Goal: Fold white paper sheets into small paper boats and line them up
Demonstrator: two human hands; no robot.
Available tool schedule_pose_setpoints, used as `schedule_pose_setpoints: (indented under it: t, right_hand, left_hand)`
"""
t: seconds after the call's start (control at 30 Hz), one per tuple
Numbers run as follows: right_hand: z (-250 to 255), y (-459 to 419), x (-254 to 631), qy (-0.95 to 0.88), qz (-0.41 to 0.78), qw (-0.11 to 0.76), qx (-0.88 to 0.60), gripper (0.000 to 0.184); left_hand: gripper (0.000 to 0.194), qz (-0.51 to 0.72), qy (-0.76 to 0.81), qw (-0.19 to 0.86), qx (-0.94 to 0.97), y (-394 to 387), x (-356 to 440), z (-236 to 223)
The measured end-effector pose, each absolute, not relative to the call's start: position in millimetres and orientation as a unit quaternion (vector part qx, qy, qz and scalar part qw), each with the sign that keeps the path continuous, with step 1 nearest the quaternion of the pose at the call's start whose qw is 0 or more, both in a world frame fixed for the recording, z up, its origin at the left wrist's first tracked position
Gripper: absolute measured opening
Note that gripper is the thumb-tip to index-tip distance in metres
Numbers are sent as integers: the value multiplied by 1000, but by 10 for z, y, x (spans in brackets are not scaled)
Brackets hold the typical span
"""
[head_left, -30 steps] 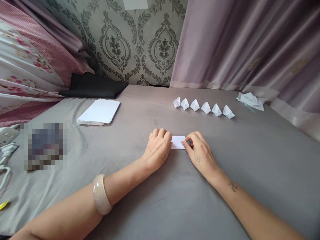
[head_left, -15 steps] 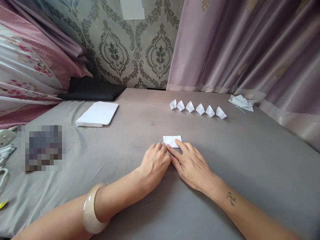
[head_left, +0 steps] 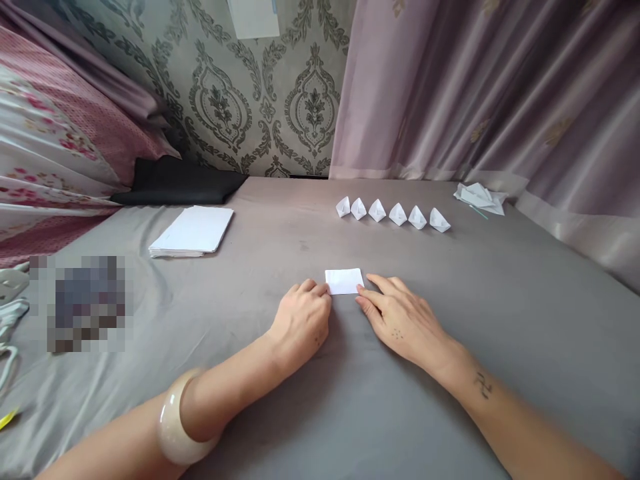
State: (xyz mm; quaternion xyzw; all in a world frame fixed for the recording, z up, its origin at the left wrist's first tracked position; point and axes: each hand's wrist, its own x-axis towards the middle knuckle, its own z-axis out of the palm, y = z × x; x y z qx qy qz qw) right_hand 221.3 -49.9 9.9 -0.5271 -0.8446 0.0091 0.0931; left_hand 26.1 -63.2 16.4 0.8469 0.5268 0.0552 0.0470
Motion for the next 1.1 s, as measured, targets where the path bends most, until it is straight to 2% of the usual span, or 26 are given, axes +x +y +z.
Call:
schedule_pose_setpoints:
  t: [0.07, 0.17, 0.23, 0.33, 0.5, 0.6, 0.83, 1.0, 1.1]
  right_hand:
    - [54, -457, 2235, -832, -1, 122, -541, 29]
    - [-22, -401, 2252, -814, -15, 179, -553, 19]
    - [-62, -379, 2249, -805, -20, 198, -559, 17]
    - [-96, -364, 2229, -794, -16, 205, -573, 28]
    - [-98, -355, 2184, -790, 3, 249, -561, 49]
    - [-75, -361, 2151, -815, -36, 274, -509, 50]
    - [-35, -404, 2098, -850, -68, 298, -430, 25]
    - [-27, -364, 2124, -859, -95, 284, -415, 31]
    - [-41, -313, 2132, -865, -108, 265, -412, 32]
  left_hand:
    - [22, 150, 572, 95, 801, -556, 216, 112]
    - [8, 241, 648, 163, 704, -443, 166, 42]
    - [16, 264, 654, 195, 682, -399, 155, 11]
    - [18, 279, 628, 223, 691, -387, 169, -14]
    - [3, 302, 582, 247, 713, -412, 224, -19]
    - [7, 302, 536, 238, 752, -426, 250, -10]
    - [10, 293, 520, 181, 782, -445, 266, -49]
    - [25, 321, 514, 101, 789, -464, 246, -153]
    - [26, 297, 521, 67, 798, -489, 243, -189]
